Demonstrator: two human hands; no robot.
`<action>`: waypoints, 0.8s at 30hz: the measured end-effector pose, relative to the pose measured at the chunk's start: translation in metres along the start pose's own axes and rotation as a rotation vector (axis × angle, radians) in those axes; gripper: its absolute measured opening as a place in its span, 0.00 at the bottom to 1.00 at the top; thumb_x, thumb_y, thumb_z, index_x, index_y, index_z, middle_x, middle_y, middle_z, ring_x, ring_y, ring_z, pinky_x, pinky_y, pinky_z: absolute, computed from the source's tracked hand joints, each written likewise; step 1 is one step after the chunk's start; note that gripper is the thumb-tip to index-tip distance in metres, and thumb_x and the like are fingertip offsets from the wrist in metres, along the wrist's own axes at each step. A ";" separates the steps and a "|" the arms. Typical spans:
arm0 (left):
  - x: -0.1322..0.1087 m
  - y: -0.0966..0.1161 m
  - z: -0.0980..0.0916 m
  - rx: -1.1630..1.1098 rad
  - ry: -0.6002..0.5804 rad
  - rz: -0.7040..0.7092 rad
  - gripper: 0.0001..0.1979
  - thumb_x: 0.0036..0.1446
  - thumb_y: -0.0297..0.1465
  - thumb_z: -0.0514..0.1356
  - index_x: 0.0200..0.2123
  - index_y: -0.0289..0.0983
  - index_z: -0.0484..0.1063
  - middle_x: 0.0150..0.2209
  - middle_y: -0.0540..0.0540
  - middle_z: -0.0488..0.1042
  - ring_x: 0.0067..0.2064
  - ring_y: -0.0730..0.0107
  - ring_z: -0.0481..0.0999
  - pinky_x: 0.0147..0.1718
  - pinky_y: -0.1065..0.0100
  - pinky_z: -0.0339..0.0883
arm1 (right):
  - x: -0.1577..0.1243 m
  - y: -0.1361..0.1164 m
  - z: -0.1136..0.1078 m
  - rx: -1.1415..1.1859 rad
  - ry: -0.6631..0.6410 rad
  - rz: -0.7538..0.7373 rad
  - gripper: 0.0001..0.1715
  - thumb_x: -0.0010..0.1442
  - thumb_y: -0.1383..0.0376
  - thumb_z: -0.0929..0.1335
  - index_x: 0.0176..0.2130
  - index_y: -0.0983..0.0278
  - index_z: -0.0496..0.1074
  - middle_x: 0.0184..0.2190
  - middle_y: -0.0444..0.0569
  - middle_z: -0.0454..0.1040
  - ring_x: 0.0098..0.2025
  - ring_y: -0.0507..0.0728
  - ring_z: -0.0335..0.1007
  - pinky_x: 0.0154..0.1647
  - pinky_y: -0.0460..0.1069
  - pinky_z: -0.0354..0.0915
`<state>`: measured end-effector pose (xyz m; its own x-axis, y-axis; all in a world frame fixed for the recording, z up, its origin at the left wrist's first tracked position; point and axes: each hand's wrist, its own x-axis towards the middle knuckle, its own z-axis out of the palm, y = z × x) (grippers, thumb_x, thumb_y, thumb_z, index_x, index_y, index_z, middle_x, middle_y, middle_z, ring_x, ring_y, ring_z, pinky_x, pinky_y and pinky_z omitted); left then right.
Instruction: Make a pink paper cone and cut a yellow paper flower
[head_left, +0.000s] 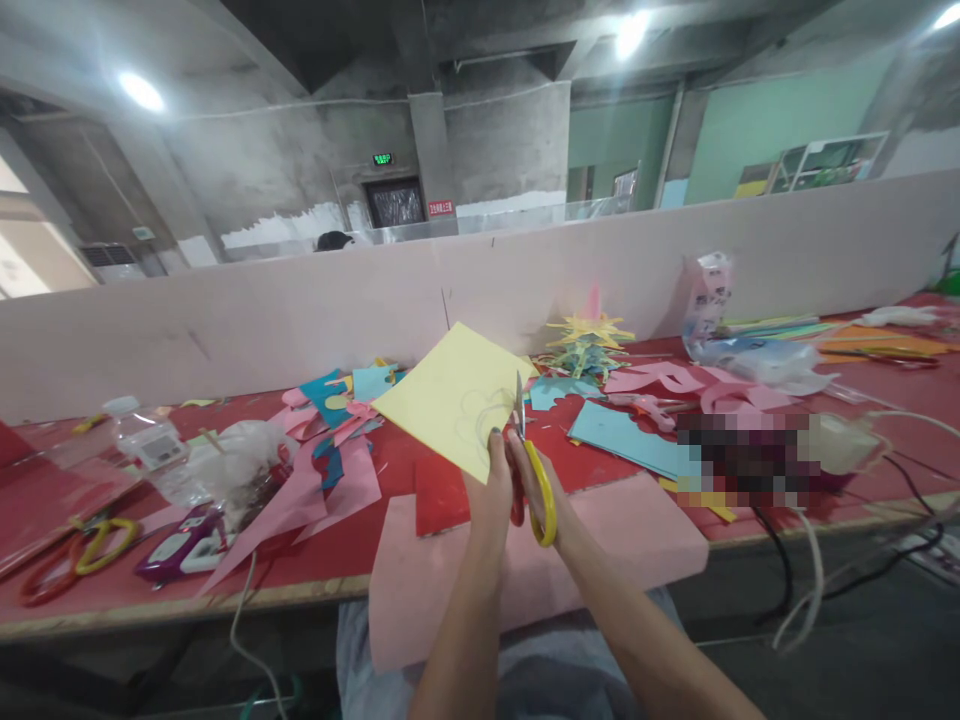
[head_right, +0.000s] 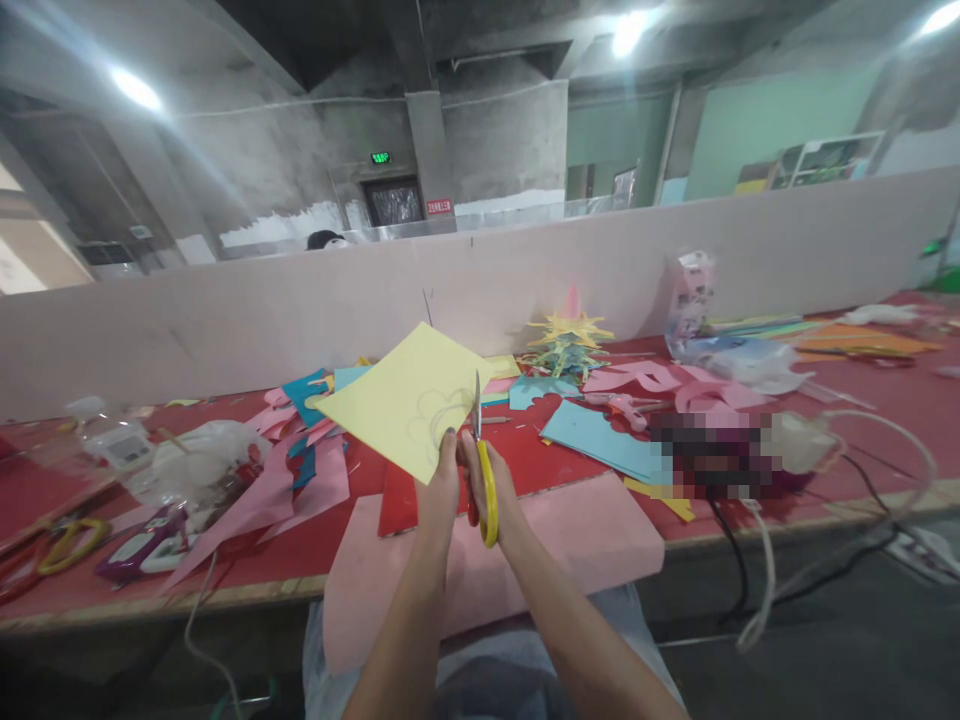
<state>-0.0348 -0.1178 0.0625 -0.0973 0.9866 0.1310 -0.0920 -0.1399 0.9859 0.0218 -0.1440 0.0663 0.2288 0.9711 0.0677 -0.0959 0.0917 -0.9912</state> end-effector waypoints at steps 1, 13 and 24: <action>-0.001 0.003 0.001 0.001 0.006 -0.037 0.17 0.52 0.44 0.54 0.25 0.36 0.69 0.13 0.51 0.62 0.16 0.70 0.66 0.13 0.71 0.58 | 0.000 -0.001 0.000 0.003 0.000 0.002 0.26 0.54 0.43 0.59 0.22 0.61 0.58 0.10 0.39 0.57 0.09 0.48 0.49 0.08 0.45 0.50; -0.002 0.001 0.001 -0.018 -0.003 -0.063 0.20 0.51 0.45 0.55 0.34 0.33 0.71 0.20 0.48 0.70 0.13 0.74 0.64 0.10 0.72 0.56 | 0.000 0.000 0.001 0.035 0.005 0.018 0.26 0.54 0.43 0.60 0.23 0.61 0.58 0.11 0.39 0.57 0.09 0.48 0.50 0.08 0.45 0.50; -0.003 0.004 0.002 -0.023 0.019 -0.094 0.18 0.51 0.45 0.54 0.23 0.36 0.67 0.12 0.52 0.62 0.12 0.73 0.61 0.10 0.71 0.54 | 0.000 0.005 -0.001 0.025 0.003 0.003 0.26 0.54 0.42 0.59 0.22 0.61 0.58 0.09 0.38 0.57 0.08 0.48 0.49 0.08 0.45 0.51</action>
<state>-0.0329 -0.1209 0.0664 -0.1057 0.9938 0.0358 -0.1246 -0.0490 0.9910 0.0219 -0.1434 0.0614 0.2313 0.9707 0.0646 -0.1210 0.0946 -0.9881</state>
